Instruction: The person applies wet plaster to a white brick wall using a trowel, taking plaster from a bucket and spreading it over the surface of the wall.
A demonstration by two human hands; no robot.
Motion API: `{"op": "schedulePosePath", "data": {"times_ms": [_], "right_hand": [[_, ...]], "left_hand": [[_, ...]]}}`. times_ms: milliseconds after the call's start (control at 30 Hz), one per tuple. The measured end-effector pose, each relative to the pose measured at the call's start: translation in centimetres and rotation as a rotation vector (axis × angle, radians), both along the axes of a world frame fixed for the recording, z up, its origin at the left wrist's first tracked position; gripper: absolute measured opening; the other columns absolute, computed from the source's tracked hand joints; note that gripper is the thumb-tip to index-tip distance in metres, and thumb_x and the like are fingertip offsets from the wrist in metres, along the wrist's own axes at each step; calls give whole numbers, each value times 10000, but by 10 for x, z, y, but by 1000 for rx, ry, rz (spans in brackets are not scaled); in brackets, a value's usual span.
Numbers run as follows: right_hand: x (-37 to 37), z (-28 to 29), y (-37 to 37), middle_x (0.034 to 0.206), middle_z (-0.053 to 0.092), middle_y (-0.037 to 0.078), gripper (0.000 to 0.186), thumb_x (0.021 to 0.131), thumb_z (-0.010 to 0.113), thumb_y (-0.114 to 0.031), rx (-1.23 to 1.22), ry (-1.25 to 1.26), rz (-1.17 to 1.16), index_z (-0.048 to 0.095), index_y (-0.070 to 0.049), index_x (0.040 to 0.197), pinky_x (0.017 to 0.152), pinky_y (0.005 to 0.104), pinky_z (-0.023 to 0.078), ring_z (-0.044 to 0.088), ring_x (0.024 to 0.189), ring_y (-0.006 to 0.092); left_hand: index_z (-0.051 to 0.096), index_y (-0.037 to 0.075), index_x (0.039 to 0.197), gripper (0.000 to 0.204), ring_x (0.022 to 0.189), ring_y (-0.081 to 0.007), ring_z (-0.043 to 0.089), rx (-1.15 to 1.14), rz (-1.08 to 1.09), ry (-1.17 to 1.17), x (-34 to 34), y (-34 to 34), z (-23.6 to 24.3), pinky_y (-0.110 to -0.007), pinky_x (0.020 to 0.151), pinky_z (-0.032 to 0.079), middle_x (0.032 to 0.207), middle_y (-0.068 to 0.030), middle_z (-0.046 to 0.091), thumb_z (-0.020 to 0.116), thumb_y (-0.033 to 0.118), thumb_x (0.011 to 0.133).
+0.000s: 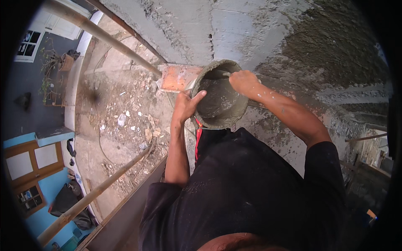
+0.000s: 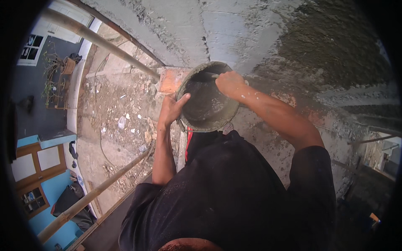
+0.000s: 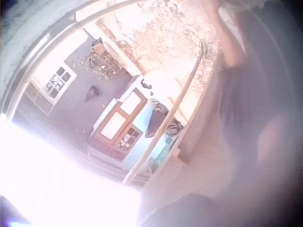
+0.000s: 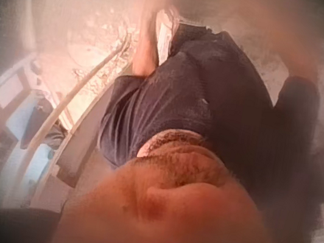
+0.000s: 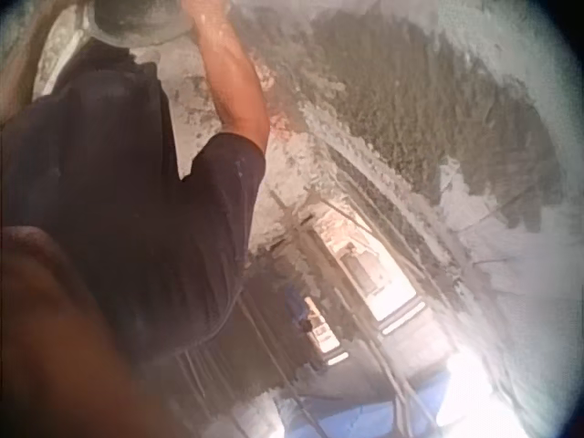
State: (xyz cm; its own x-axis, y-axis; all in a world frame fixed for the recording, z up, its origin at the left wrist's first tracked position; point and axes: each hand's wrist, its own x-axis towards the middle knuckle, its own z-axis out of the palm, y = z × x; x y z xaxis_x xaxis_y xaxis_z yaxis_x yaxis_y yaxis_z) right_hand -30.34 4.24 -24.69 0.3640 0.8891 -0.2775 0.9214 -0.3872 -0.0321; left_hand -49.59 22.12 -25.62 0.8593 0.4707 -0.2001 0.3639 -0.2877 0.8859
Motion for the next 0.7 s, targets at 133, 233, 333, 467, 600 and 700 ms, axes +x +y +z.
{"op": "schedulePosePath", "data": {"times_ms": [133,233,333,467,600,700], "right_hand": [[-25,-44,-5,841,711,198,165,788,614,-69,-89,198,83,730,9,877,654,431,574,721,770,341],[-26,-40,-1,799,691,207,215,806,628,-91,-288,473,213,694,47,956,573,422,557,703,678,337],[-30,-2,8,679,635,131,226,803,673,-150,-447,890,-12,651,45,915,460,368,495,631,539,238],[-5,-16,-27,607,548,49,216,816,694,-185,-431,1267,-203,600,8,841,387,306,412,518,462,130],[-6,-28,-53,593,520,15,153,824,666,-147,-411,1576,-448,569,-28,827,365,277,354,453,428,88],[-20,-23,-57,594,513,23,150,832,654,-138,-240,1568,-523,556,-27,803,358,273,348,448,419,86]], "left_hand": [[687,-84,930,434,695,-104,567,-133,-5,37,2,-3,19,-319,637,499,744,-66,664,744,343,882],[688,-80,951,428,714,-108,573,-199,78,-80,-8,8,-6,-320,660,504,755,-59,667,739,341,890],[686,-81,966,441,713,-105,572,-139,70,-55,-10,10,0,-316,660,506,763,-51,669,721,354,905],[684,-83,956,444,702,-97,556,-138,77,64,-10,13,0,-315,643,497,752,-38,657,701,359,920],[689,-70,932,438,681,-86,532,-155,140,48,-12,18,12,-303,612,476,731,-23,637,689,368,928],[690,-66,911,454,667,-77,521,-128,126,127,-17,27,15,-290,590,456,718,-15,630,683,388,930]]}}
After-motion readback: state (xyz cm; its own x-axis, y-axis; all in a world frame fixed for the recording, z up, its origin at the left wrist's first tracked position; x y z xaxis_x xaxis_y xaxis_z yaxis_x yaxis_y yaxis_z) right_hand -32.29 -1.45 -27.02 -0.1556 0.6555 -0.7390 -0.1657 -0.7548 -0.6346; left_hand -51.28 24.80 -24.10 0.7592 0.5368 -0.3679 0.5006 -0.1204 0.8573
